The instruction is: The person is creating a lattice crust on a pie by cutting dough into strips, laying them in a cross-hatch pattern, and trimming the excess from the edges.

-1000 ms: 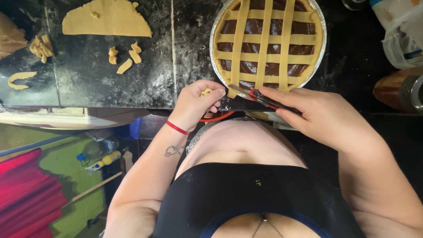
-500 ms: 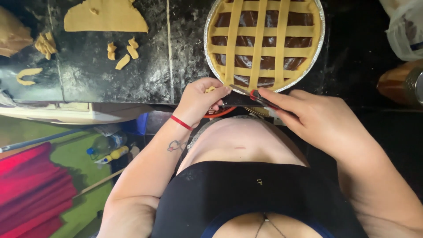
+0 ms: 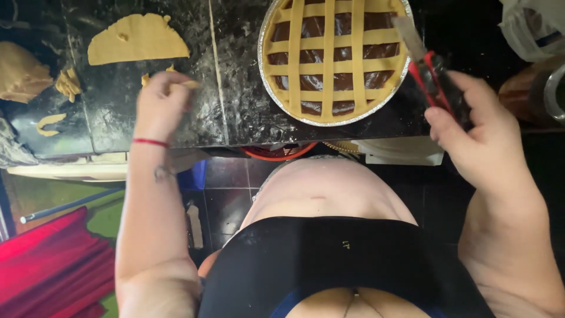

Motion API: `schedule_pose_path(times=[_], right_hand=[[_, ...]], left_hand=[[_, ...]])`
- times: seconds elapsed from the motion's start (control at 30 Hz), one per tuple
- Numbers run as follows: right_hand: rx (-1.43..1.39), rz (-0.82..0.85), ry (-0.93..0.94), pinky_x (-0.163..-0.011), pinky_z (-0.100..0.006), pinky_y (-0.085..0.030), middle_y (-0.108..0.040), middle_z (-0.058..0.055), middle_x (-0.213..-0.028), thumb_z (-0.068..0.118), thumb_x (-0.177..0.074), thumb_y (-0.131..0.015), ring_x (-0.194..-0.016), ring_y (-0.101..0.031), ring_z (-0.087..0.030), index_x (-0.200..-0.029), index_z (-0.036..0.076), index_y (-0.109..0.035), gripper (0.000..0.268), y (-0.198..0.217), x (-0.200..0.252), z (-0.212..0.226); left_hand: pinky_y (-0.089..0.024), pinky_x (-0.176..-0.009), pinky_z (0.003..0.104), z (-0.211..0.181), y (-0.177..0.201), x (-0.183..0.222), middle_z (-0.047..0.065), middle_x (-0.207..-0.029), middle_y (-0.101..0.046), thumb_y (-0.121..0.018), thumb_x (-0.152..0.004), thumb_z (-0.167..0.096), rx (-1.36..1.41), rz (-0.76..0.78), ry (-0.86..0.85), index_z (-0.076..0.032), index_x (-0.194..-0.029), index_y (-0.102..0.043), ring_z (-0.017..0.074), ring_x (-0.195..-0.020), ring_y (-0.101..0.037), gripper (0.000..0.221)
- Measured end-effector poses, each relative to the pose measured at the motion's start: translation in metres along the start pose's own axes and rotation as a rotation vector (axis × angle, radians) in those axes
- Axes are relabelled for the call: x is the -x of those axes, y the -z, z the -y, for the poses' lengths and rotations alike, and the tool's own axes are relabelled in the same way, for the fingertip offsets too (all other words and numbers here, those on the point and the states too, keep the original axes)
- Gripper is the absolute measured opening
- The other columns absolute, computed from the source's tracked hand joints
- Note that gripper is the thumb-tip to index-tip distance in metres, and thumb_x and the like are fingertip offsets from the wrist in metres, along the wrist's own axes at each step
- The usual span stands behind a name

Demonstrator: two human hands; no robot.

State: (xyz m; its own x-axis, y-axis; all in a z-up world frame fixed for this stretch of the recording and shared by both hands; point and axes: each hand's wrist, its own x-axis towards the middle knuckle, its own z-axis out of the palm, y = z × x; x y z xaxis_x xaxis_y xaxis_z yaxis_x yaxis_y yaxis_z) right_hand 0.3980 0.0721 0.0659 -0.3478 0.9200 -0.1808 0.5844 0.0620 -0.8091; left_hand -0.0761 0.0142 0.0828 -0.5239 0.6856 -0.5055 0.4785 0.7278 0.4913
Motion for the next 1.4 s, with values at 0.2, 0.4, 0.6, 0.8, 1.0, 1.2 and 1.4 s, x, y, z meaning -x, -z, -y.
schedule_pose_path(times=[0.2,0.4,0.6,0.8,1.0,1.2,1.4], right_hand=[[0.080,0.077,0.058,-0.098,-0.038,-0.049,-0.068,-0.012,-0.147,0.024,-0.105,-0.069,-0.120,-0.067,-0.028,-0.160,0.009,-0.058,0.059,-0.001,0.001,0.014],[0.163,0.263,0.123,-0.107,-0.037,-0.053,-0.073,-0.008,-0.148,0.028,-0.099,-0.069,-0.131,-0.070,-0.025,-0.153,0.015,-0.064,0.056,-0.019,0.010,0.032],[0.320,0.337,-0.037,-0.094,-0.035,-0.055,-0.078,0.002,-0.135,0.041,-0.098,-0.067,-0.119,-0.075,-0.021,-0.153,0.032,-0.065,0.056,-0.046,0.011,0.051],[0.367,0.355,-0.097,-0.090,-0.037,-0.056,-0.076,0.005,-0.138,0.043,-0.099,-0.063,-0.118,-0.074,-0.021,-0.155,0.036,-0.063,0.056,-0.055,0.009,0.064],[0.334,0.350,-0.134,-0.096,-0.036,-0.054,-0.077,0.005,-0.139,0.042,-0.098,-0.066,-0.122,-0.073,-0.020,-0.153,0.035,-0.065,0.055,-0.066,0.009,0.065],[0.184,0.329,-0.186,-0.089,-0.030,-0.053,-0.075,0.001,-0.147,0.035,-0.096,-0.070,-0.123,-0.073,-0.016,-0.151,0.028,-0.067,0.056,-0.071,0.012,0.070],[0.073,0.302,-0.175,-0.098,-0.029,-0.051,-0.074,-0.001,-0.149,0.029,-0.096,-0.071,-0.131,-0.069,-0.015,-0.151,0.022,-0.067,0.055,-0.076,0.014,0.074]], left_hand=[[-0.059,-0.077,0.045,0.123,0.025,-0.109,0.007,-0.106,-0.083,-0.074,-0.095,-0.020,-0.265,-0.469,-0.298,-0.018,-0.106,-0.082,0.0301,-0.097,-0.076,0.014],[-0.050,-0.081,0.053,0.142,0.031,-0.125,0.011,-0.114,-0.076,-0.077,-0.103,-0.033,-0.312,-0.720,-0.405,-0.021,-0.103,-0.090,0.0355,-0.098,-0.070,0.017],[-0.055,-0.087,0.047,0.072,0.007,-0.062,0.010,-0.108,-0.082,-0.070,-0.113,-0.031,-0.245,-0.571,-0.532,-0.010,-0.109,-0.082,0.0253,-0.102,-0.073,0.025],[-0.058,-0.095,0.042,0.015,-0.041,-0.002,0.008,-0.112,-0.079,-0.068,-0.105,-0.021,-0.007,-0.217,-0.626,-0.010,-0.112,-0.078,0.0232,-0.107,-0.073,0.017],[-0.060,-0.099,0.040,0.004,-0.077,0.022,0.008,-0.114,-0.079,-0.071,-0.104,-0.023,0.080,-0.006,-0.759,-0.011,-0.116,-0.077,0.0223,-0.109,-0.073,0.018],[-0.052,-0.097,0.045,0.004,-0.095,0.026,0.004,-0.114,-0.077,-0.076,-0.100,-0.020,0.069,0.020,-0.940,-0.012,-0.113,-0.074,0.0263,-0.112,-0.071,0.015],[-0.049,-0.095,0.049,0.000,-0.100,0.028,0.003,-0.117,-0.077,-0.076,-0.100,-0.026,-0.014,0.037,-0.970,-0.014,-0.116,-0.073,0.0279,-0.114,-0.070,0.020]])
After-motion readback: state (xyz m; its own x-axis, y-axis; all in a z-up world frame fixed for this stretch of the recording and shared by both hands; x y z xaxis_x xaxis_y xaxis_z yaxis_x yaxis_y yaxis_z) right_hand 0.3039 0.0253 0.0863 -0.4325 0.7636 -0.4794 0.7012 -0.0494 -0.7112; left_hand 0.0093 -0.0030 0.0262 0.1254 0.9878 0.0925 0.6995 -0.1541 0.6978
